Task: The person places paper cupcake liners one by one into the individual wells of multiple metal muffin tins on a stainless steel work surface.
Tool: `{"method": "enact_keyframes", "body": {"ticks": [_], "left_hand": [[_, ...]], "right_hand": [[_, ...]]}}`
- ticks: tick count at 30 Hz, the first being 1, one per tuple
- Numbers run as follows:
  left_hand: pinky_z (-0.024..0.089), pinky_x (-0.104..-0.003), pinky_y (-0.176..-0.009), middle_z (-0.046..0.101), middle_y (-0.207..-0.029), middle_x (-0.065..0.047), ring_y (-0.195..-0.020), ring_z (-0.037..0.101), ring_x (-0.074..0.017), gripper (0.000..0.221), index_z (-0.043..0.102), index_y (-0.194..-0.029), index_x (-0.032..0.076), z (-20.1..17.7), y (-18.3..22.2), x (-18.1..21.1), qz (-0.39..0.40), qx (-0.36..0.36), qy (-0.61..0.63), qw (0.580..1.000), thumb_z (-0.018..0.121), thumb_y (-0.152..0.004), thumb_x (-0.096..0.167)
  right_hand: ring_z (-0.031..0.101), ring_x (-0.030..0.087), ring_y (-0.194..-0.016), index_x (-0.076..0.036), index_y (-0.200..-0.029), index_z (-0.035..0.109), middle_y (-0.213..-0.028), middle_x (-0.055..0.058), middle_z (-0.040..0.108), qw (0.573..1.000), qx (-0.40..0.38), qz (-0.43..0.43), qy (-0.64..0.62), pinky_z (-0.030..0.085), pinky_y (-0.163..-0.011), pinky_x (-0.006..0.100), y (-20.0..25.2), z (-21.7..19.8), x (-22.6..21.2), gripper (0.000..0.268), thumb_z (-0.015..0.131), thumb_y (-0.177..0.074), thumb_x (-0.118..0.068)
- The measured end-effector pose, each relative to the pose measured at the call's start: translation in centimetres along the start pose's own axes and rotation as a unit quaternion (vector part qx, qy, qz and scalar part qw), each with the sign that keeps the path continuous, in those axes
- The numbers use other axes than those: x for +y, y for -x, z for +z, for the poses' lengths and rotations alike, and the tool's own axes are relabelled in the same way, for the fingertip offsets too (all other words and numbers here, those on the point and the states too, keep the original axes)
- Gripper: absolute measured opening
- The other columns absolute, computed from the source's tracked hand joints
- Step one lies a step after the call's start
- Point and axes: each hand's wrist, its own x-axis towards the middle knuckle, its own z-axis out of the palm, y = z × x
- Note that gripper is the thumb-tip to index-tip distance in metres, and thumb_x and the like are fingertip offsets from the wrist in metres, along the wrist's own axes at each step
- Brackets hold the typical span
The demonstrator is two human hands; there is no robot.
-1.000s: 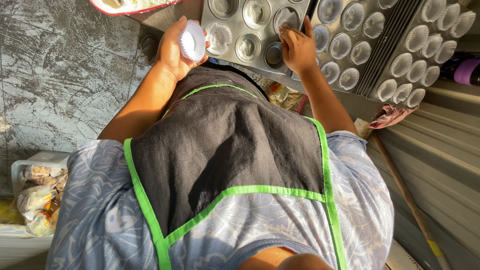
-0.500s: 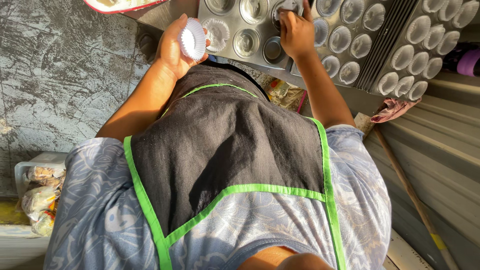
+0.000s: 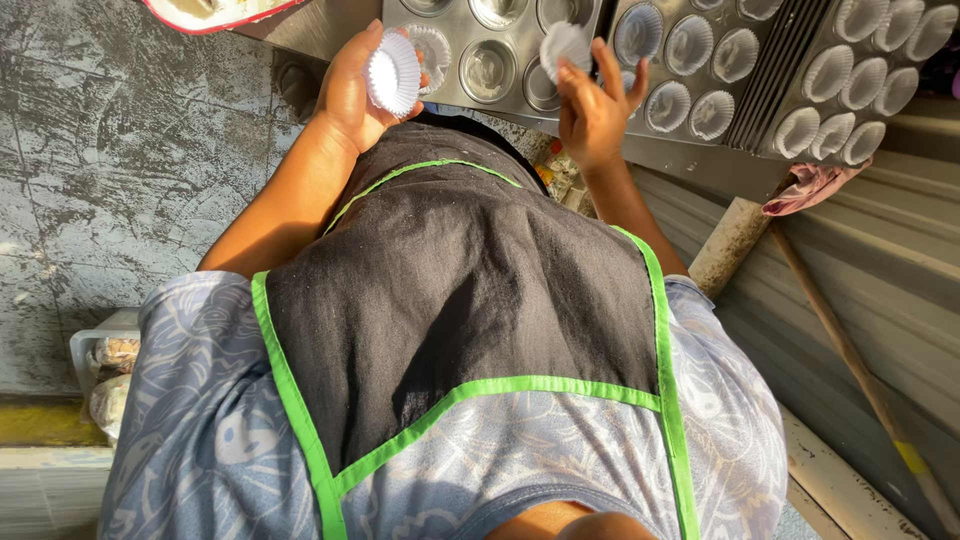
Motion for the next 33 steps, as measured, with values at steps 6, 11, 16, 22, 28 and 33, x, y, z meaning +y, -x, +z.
{"method": "enact_keyframes", "body": {"ticks": [6,11,16,22,28,33], "left_hand": [[0.062,-0.044,-0.072,0.073,-0.112,-0.010,-0.096,0.074,-0.0261,0.061,0.057,-0.137,0.010,0.9,0.0,0.1,-0.009,-0.001,-0.024,1.000,0.064,-0.094,0.053],[0.061,-0.043,-0.072,0.072,-0.112,-0.010,-0.097,0.074,-0.0260,0.061,0.056,-0.136,0.009,1.0,0.0,0.5,-0.008,-0.007,-0.019,1.000,0.064,-0.095,0.053],[0.061,-0.044,-0.072,0.072,-0.114,-0.011,-0.098,0.074,-0.0266,0.062,0.057,-0.137,0.009,0.6,-0.1,0.2,-0.007,-0.009,-0.023,1.000,0.066,-0.094,0.053],[0.061,-0.045,-0.074,0.072,-0.117,-0.011,-0.099,0.073,-0.0269,0.066,0.056,-0.137,0.008,0.2,0.2,0.2,-0.006,0.000,-0.004,1.000,0.067,-0.092,0.054],[0.061,-0.044,-0.075,0.071,-0.119,-0.012,-0.100,0.073,-0.0264,0.069,0.055,-0.141,0.009,0.1,0.6,0.2,-0.004,-0.005,-0.005,1.000,0.067,-0.091,0.055],[0.060,-0.045,-0.075,0.071,-0.116,-0.012,-0.100,0.072,-0.0259,0.063,0.057,-0.135,0.009,0.3,0.3,-0.1,0.011,-0.026,-0.030,0.999,0.065,-0.094,0.056]], "right_hand": [[0.047,0.023,-0.148,-0.019,-0.113,0.075,-0.121,-0.007,0.079,0.995,-0.079,0.001,0.057,-0.001,-0.125,0.054,2.8,-0.1,-1.6,0.009,0.068,-0.107,-0.020],[0.051,0.027,-0.140,-0.019,-0.109,0.075,-0.118,-0.004,0.078,0.997,-0.072,0.002,0.015,-0.001,-0.122,0.054,2.3,-0.1,-1.4,0.015,0.068,-0.107,-0.032],[0.050,0.027,-0.135,-0.021,-0.112,0.075,-0.116,-0.006,0.074,0.992,-0.110,0.039,0.048,-0.001,-0.119,0.058,0.4,0.8,-1.0,0.022,0.064,-0.108,-0.039],[0.044,0.026,-0.139,-0.023,-0.114,0.076,-0.125,-0.003,0.066,0.986,-0.145,0.012,0.085,-0.005,-0.118,0.061,0.0,0.9,-1.5,0.036,0.061,-0.108,-0.055],[0.045,0.028,-0.138,-0.022,-0.113,0.078,-0.118,-0.004,0.068,0.984,-0.175,0.029,0.031,-0.005,-0.118,0.062,1.0,-0.7,-2.3,0.041,0.064,-0.110,-0.061],[0.049,0.029,-0.134,-0.017,-0.117,0.076,-0.121,0.001,0.067,0.993,-0.113,-0.005,-0.012,0.005,-0.119,0.056,-1.4,-1.5,-4.5,0.041,0.072,-0.104,-0.056]]}}
